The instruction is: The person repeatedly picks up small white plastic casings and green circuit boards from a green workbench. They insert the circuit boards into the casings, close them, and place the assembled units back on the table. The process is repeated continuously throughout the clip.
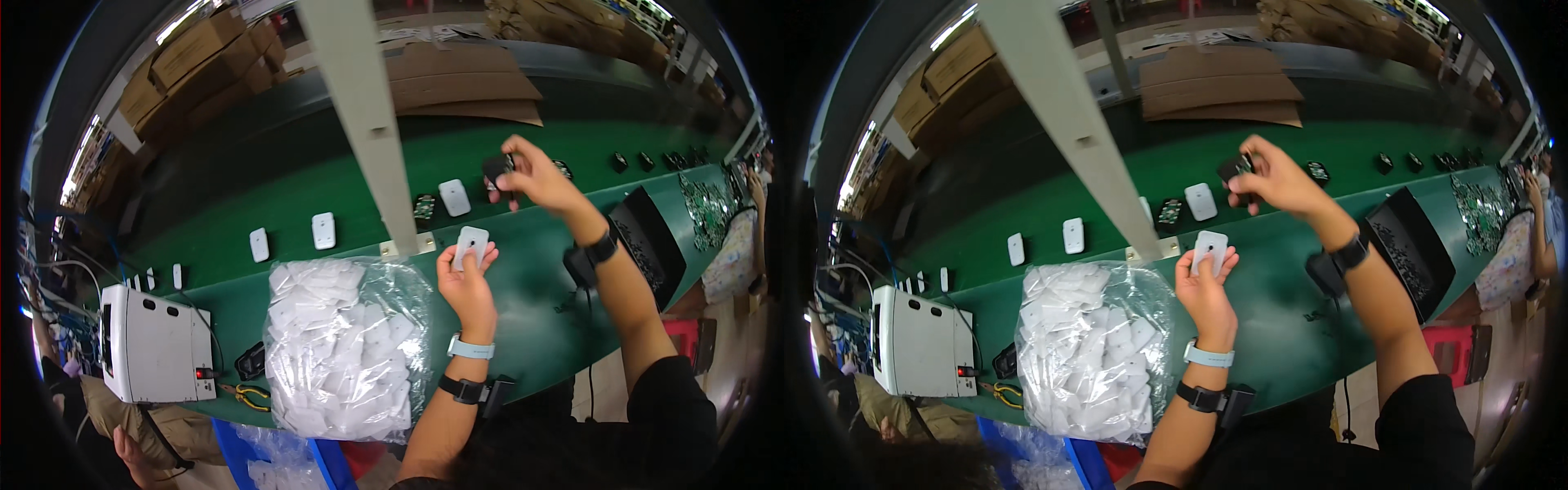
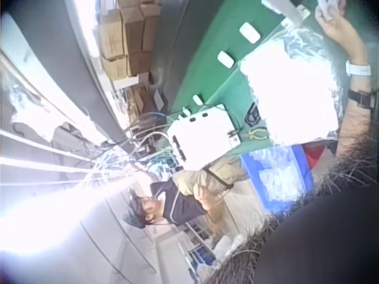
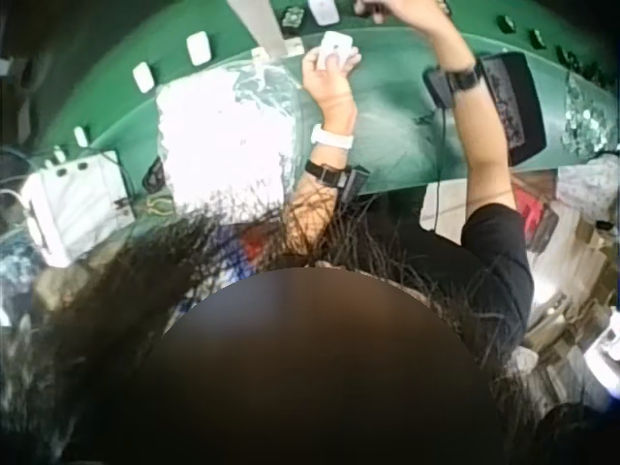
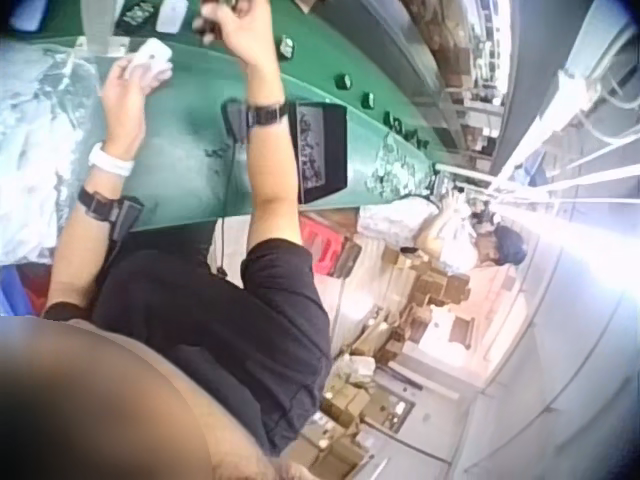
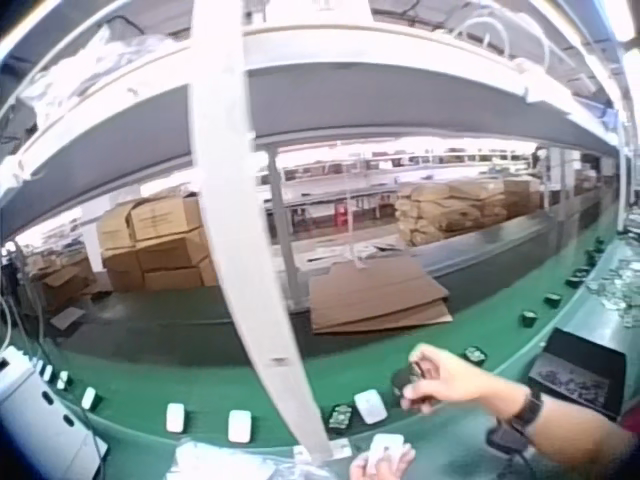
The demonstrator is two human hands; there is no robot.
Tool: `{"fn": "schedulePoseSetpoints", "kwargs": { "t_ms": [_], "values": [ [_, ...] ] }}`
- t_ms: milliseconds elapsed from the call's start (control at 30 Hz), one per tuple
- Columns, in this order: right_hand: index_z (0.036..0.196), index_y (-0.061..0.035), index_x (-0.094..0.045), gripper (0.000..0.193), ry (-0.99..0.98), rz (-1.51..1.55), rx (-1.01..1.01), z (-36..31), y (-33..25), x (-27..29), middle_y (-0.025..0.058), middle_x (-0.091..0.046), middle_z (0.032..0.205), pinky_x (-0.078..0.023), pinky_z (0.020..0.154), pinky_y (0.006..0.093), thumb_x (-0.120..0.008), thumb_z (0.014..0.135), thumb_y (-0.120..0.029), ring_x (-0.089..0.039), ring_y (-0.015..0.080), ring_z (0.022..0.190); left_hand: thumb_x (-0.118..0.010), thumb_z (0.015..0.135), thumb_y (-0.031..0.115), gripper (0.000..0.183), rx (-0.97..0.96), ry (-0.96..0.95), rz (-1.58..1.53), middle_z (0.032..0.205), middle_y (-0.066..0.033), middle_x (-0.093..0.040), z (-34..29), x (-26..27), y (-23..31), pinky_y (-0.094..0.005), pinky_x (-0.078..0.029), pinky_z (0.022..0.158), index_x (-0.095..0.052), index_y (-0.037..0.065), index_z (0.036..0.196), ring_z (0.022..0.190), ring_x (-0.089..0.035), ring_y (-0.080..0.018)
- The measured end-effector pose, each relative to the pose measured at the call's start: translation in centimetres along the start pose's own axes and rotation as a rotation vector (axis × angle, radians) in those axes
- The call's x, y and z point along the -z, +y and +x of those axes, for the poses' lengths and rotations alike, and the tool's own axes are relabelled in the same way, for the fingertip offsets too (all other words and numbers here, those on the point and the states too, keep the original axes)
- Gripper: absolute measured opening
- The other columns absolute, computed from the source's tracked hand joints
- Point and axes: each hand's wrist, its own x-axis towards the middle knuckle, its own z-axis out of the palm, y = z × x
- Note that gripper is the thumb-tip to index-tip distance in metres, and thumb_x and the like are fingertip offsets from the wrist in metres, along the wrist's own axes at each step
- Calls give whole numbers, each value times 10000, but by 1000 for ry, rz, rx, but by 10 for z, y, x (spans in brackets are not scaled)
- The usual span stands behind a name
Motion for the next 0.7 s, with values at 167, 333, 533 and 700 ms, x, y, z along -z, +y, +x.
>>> {"fn": "schedulePoseSetpoints", "kwargs": {
  "t_ms": [167, 333, 533, 700],
  "values": [
    [1082, -51, -500, 274, 139, 374, -209, -82, 43, 20, 43, -608, 833, -402, 459, 236, -675, 871, -45, -600, 124, 637, -541, 984, 125, 216, 166, -105, 34, 1051, -161, -630, 0, 4, -5, -392, -606, 758, -493, 1, 1154, 864, -702, -294],
    [1173, -44, -518, 316, 70, 572, -164, -104, 61, 20, 68, -579, 902, -439, 546, 241, -655, 889, -18, -587, 138, 740, -508, 996, 196, 282, 272, -230, 16, 1080, -142, -652, 2, 11, -2, -397, -565, 795, -528, 1, 1198, 885, -675, -276],
    [1367, -25, -485, 369, -60, 877, -171, -111, 69, 17, 104, -580, 1032, -515, 727, 331, -381, 1063, -208, -606, 196, 882, -414, 1057, 257, 416, 407, -276, -82, 1272, -164, -594, -1, 10, -6, -442, -517, 974, -452, -13, 1371, 1102, -620, -326],
    [1353, -30, -517, 334, -68, 856, -202, -115, 62, 7, 90, -622, 1120, -527, 892, 332, -415, 1056, -143, -614, 155, 1010, -462, 1045, 215, 477, 344, -273, -131, 1406, -161, -500, -4, 6, -5, -462, -401, 1142, -362, 9, 1464, 1284, -511, -324]
  ]
}}
